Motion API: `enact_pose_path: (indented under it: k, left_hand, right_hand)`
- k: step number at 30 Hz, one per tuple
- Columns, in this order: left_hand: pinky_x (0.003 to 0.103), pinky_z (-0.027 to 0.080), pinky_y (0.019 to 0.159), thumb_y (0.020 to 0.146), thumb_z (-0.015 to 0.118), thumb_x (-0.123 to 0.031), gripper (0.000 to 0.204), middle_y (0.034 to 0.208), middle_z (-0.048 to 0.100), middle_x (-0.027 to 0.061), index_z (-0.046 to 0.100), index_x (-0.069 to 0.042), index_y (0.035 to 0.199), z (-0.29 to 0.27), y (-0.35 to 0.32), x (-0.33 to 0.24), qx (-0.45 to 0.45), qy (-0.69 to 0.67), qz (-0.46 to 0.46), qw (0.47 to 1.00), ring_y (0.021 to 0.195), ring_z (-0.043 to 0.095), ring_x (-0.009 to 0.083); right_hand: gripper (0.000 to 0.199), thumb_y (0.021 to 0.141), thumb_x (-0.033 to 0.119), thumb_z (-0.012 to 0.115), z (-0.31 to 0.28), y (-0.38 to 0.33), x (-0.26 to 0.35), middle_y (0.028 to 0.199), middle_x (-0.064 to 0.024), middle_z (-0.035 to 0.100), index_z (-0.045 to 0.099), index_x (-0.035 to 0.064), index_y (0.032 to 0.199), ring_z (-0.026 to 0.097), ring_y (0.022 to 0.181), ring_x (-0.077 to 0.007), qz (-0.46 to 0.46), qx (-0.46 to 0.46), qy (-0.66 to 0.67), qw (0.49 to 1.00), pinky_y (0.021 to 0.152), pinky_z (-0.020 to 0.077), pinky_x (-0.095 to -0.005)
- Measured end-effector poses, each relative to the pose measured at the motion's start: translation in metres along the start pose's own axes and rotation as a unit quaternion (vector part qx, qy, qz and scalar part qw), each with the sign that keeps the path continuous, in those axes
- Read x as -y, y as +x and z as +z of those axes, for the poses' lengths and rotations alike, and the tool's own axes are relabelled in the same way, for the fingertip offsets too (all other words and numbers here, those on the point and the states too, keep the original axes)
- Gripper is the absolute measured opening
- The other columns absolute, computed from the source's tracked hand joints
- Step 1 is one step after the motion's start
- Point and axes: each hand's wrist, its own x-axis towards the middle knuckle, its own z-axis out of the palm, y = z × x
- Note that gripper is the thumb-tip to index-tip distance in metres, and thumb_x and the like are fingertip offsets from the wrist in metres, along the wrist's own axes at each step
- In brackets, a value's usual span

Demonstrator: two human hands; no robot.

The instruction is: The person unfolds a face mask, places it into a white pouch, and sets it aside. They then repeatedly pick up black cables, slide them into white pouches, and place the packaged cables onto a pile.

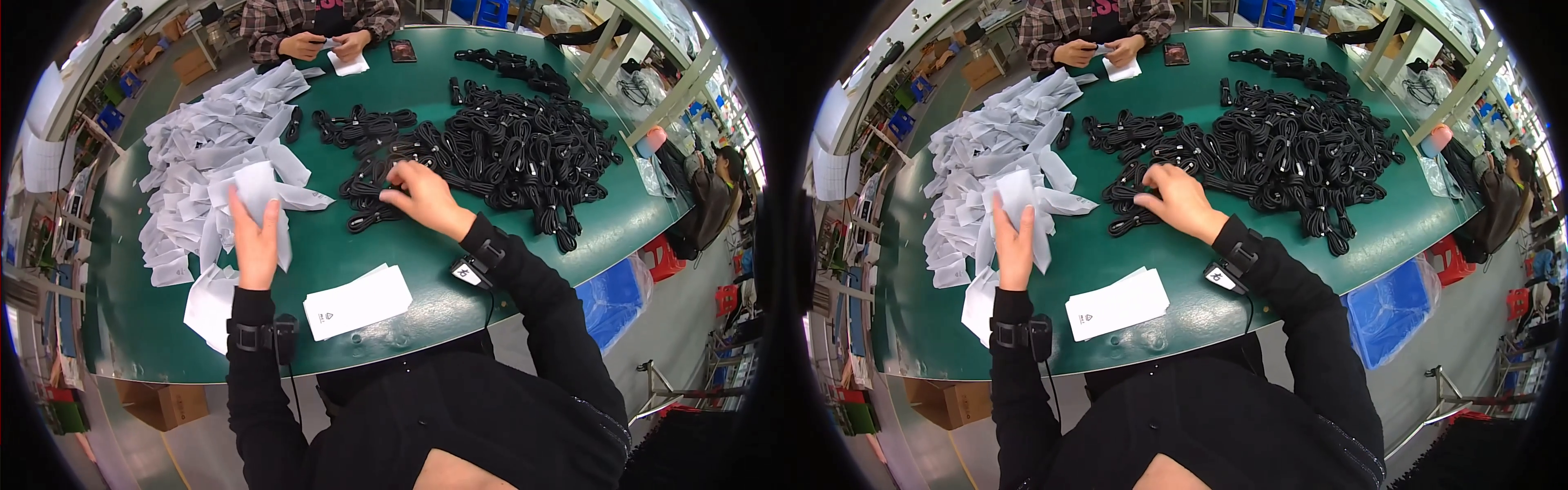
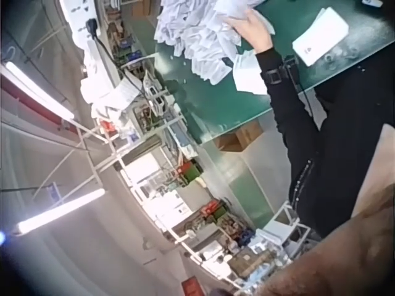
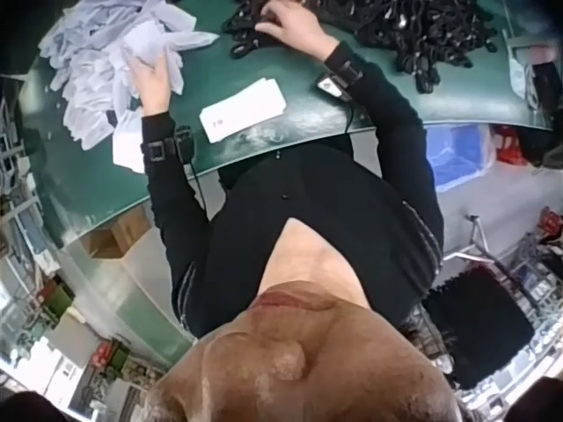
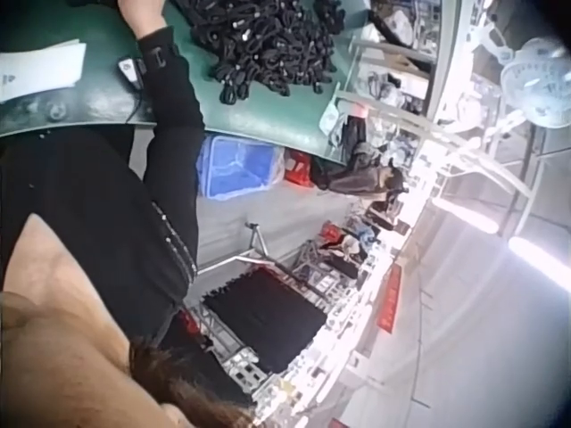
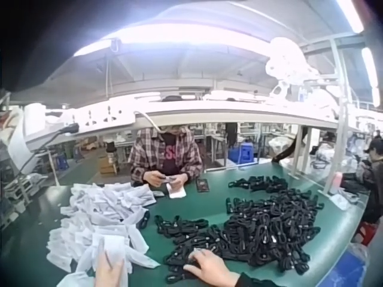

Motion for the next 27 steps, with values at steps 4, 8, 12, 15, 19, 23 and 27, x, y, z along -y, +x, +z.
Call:
enact_pose_path:
  k: [4, 8, 12, 15, 19, 23, 27]
  left_hand:
    - [0.034, 0.053, 0.08, 0.091, 0.068, -0.016, 0.043, 0.117, 0.06, 0.0195, 0.053, 0.005, 0.125, -0.01, -0.028, -0.023, 0.087, 0.096, 0.094, 0.987, 0.107, 0.061, 0.0295]
    - [0.033, 0.053, 0.074, 0.083, 0.072, -0.007, 0.034, 0.109, 0.061, 0.0138, 0.062, -0.001, 0.114, -0.012, -0.074, -0.07, 0.312, -0.134, -0.063, 0.938, 0.092, 0.063, 0.0261]
    - [0.032, 0.052, 0.069, 0.08, 0.074, -0.004, 0.028, 0.097, 0.06, 0.0107, 0.064, 0.0, 0.106, 0.007, -0.111, -0.077, 0.39, -0.182, -0.057, 0.901, 0.077, 0.064, 0.0218]
    - [0.033, 0.052, 0.066, 0.079, 0.075, -0.004, 0.024, 0.091, 0.059, 0.0103, 0.064, 0.0, 0.1, 0.017, -0.118, -0.084, 0.39, -0.171, -0.019, 0.905, 0.073, 0.063, 0.0224]
    - [0.034, 0.051, 0.063, 0.078, 0.075, -0.003, 0.018, 0.086, 0.058, 0.0106, 0.063, 0.001, 0.091, 0.023, -0.123, -0.093, 0.355, -0.12, 0.041, 0.926, 0.071, 0.062, 0.0245]
    - [0.034, 0.05, 0.062, 0.079, 0.074, -0.003, 0.016, 0.084, 0.058, 0.0108, 0.061, 0.001, 0.088, 0.029, -0.132, -0.091, 0.337, -0.105, 0.039, 0.935, 0.07, 0.062, 0.0247]
    - [0.033, 0.05, 0.062, 0.082, 0.072, -0.002, 0.014, 0.082, 0.059, 0.0104, 0.06, 0.001, 0.088, 0.03, -0.134, -0.088, 0.351, -0.132, -0.028, 0.927, 0.07, 0.061, 0.0226]
  right_hand:
    - [0.028, 0.083, 0.017, 0.072, 0.006, -0.014, -0.022, 0.095, -0.0141, 0.058, 0.061, 0.0012, 0.103, 0.061, 0.084, -0.0318, -0.155, 0.005, -0.203, 0.967, 0.075, 0.0514, -0.0407]
    - [0.031, 0.084, 0.015, 0.069, 0.008, -0.021, -0.022, 0.095, -0.0169, 0.058, 0.061, 0.0007, 0.11, 0.061, 0.089, -0.0377, -0.108, 0.063, -0.21, 0.97, 0.079, 0.0514, -0.0446]
    - [0.03, 0.087, 0.015, 0.066, 0.006, -0.029, -0.032, 0.097, -0.0177, 0.058, 0.059, -0.0005, 0.112, 0.062, 0.089, -0.036, -0.054, 0.089, -0.189, 0.977, 0.078, 0.0518, -0.0427]
    - [0.029, 0.089, 0.015, 0.063, 0.005, -0.033, -0.028, 0.098, -0.018, 0.059, 0.058, -0.0011, 0.113, 0.062, 0.088, -0.0354, -0.012, 0.044, -0.164, 0.985, 0.076, 0.0521, -0.0414]
    - [0.024, 0.092, 0.012, 0.058, -0.018, -0.047, -0.005, 0.098, -0.018, 0.059, 0.058, -0.002, 0.112, 0.063, 0.084, -0.0319, 0.102, 0.012, 0.043, 0.994, 0.07, 0.052, -0.0365]
    - [0.028, 0.092, 0.007, 0.057, -0.027, -0.083, 0.032, 0.097, -0.0162, 0.059, 0.058, -0.0003, 0.12, 0.064, 0.08, -0.0283, 0.19, 0.113, 0.113, 0.969, 0.066, 0.0512, -0.0321]
    - [0.041, 0.089, 0.005, 0.062, -0.021, -0.122, 0.024, 0.094, -0.0139, 0.058, 0.056, 0.0037, 0.13, 0.063, 0.074, -0.026, -0.104, 0.048, -0.042, 0.993, 0.063, 0.0514, -0.033]
